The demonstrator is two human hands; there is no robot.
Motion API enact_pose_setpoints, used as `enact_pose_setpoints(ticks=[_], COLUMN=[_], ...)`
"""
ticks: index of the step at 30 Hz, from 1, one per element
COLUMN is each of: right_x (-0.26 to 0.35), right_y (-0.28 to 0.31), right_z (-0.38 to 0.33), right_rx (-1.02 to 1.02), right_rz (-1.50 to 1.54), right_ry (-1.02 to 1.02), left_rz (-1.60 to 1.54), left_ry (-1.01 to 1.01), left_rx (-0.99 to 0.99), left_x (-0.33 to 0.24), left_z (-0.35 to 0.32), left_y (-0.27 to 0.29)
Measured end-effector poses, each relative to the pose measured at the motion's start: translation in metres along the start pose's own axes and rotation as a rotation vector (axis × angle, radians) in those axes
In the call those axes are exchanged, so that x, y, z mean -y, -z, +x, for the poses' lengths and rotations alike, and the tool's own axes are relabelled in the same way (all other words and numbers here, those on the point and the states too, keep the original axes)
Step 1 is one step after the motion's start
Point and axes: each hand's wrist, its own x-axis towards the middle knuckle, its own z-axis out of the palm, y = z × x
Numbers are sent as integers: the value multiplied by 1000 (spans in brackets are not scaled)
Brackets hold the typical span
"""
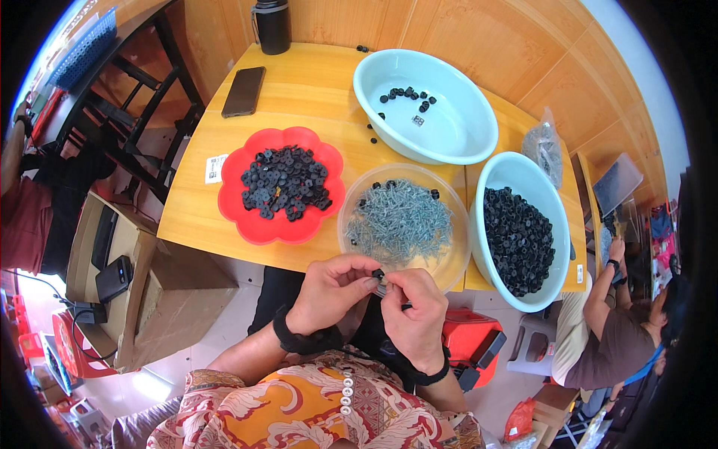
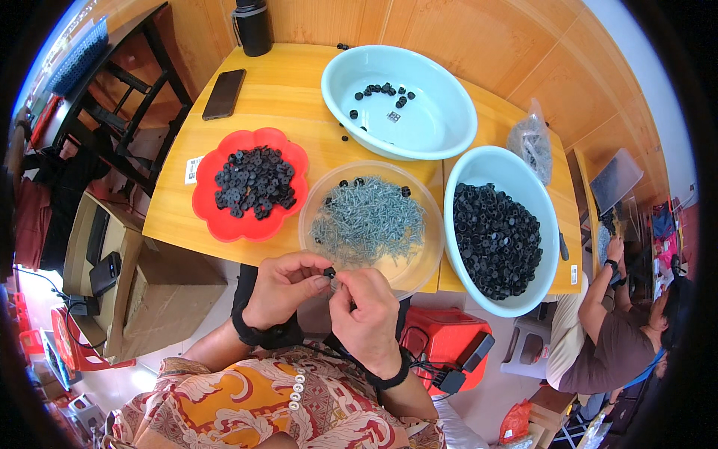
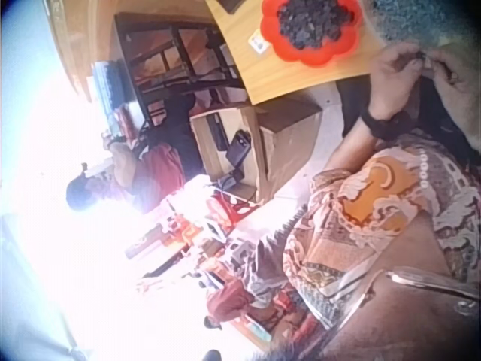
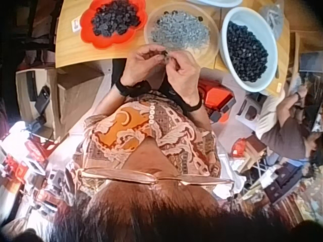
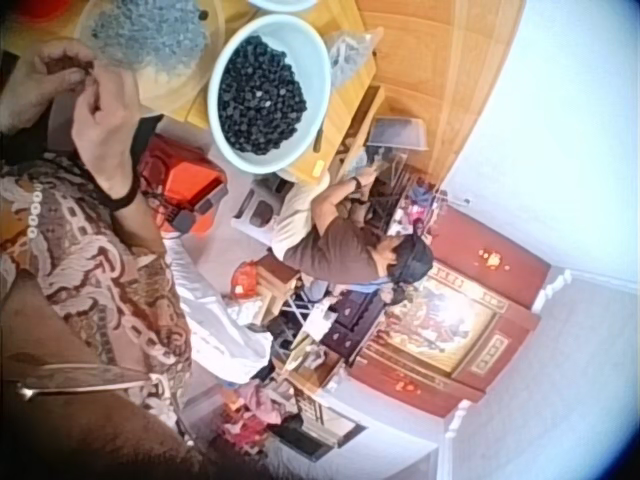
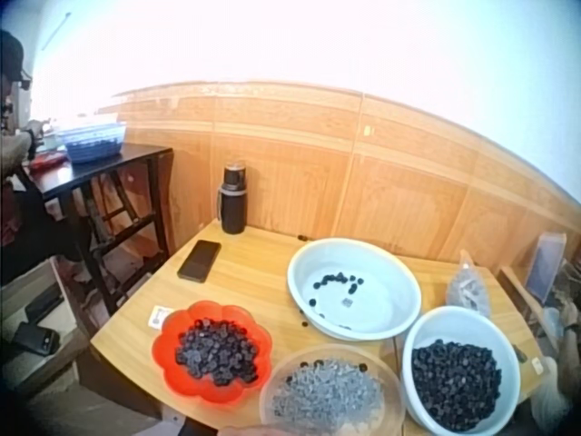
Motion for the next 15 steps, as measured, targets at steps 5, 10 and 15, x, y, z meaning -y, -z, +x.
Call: enact_pose_setpoints(ticks=[5,10,15], right_x=[-3,-4,-4], right_y=[-4,-4,-3], right_z=[-1,-1,-1], right_rx=[-7,-22,-34], right_rz=[-99,-147,-105], right_ry=[83,95,45], left_rz=[698,903,872], left_ry=[-367,-612,-602], left_rx=[-48,-73,-82], left_x=[-3,-5,-6], left_z=[1,0,0], left_y=[-1,-8,-9])
